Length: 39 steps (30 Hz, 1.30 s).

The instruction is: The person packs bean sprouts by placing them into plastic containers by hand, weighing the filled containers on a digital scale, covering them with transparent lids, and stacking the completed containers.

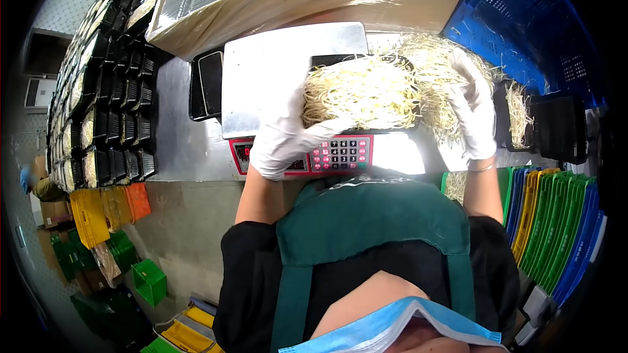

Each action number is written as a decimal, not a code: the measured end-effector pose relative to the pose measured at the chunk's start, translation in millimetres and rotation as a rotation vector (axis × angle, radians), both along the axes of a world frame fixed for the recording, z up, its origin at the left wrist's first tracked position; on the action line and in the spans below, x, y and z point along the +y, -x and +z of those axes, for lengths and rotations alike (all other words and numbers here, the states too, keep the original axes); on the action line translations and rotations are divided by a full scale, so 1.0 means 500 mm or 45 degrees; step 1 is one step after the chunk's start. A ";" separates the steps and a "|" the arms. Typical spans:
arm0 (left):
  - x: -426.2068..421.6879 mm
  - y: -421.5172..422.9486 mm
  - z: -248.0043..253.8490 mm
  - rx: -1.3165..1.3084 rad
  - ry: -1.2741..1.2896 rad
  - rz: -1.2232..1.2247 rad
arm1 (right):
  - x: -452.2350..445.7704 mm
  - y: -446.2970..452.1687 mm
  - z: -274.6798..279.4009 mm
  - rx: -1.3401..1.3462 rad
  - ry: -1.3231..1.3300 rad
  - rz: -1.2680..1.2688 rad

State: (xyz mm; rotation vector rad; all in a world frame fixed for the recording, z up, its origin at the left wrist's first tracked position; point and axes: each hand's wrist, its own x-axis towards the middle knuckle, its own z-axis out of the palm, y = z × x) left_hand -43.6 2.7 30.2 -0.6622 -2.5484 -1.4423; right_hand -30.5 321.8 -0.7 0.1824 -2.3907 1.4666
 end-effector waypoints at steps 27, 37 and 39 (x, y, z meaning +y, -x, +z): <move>0.006 0.054 0.000 0.159 0.588 -0.070 | -0.161 0.142 0.073 -0.320 0.472 0.322; -0.202 -0.024 -0.097 0.265 0.591 0.246 | 0.007 0.010 -0.086 -0.304 0.094 -0.116; -0.207 -0.017 -0.137 0.204 0.555 0.225 | -0.025 -0.031 -0.088 0.030 -0.781 0.032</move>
